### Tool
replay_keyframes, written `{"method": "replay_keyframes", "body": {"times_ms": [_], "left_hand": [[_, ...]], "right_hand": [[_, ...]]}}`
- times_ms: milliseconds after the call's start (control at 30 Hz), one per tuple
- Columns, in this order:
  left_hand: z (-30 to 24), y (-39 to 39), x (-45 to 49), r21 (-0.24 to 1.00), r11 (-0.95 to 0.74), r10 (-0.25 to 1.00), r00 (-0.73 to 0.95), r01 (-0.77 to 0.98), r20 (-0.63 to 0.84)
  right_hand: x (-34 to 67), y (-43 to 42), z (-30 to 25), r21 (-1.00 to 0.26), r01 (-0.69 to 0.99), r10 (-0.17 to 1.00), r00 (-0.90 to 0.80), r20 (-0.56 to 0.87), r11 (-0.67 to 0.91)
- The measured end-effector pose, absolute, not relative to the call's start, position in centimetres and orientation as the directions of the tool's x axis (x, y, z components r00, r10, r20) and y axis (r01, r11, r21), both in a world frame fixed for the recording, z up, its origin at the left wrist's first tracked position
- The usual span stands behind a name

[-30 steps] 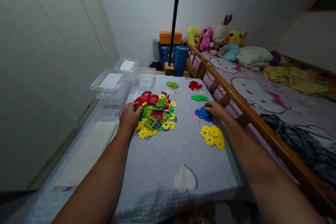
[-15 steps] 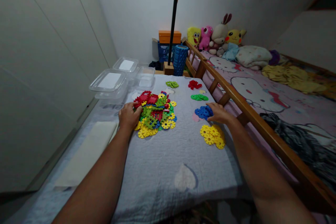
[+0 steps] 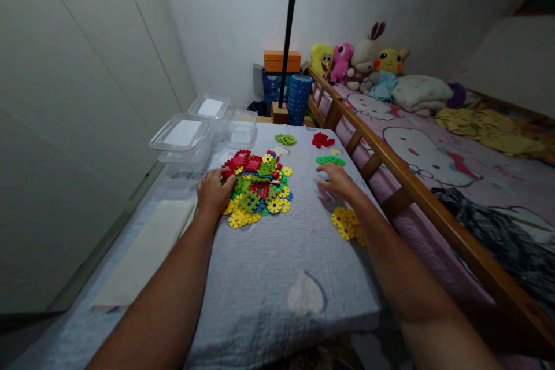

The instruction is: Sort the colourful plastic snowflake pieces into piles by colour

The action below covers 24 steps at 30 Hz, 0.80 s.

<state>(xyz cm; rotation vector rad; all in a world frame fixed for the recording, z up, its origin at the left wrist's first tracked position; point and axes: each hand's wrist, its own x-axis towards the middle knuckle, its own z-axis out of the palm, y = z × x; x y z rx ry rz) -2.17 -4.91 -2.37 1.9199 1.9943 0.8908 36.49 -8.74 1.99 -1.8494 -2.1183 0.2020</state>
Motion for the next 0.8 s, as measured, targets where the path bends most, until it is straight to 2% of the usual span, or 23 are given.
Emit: {"method": "replay_keyframes", "body": {"times_ms": [167, 500, 633, 800], "left_hand": [[-2.3, -5.0, -2.1, 0.576, -0.050, 0.964, -0.113, 0.816, 0.242], [-2.2, -5.0, -2.1, 0.590, -0.039, 0.963, -0.126, 0.807, 0.237], [-2.3, -4.9, -2.2, 0.586, -0.046, 0.964, -0.117, 0.809, 0.237], [-2.3, -4.9, -2.2, 0.577, -0.047, 0.965, -0.113, 0.815, 0.239]], "right_hand": [[30.7, -4.8, 1.3, -0.407, 0.883, 0.971, -0.191, 0.143, 0.233], [26.9, -2.4, -1.5, -0.324, 0.942, 0.989, -0.046, 0.141, 0.090], [27.9, -3.1, -0.8, -0.469, 0.882, 0.984, 0.055, 0.170, 0.032], [32.1, -5.8, 1.1, -0.735, 0.677, 0.965, 0.165, 0.201, 0.037]]}}
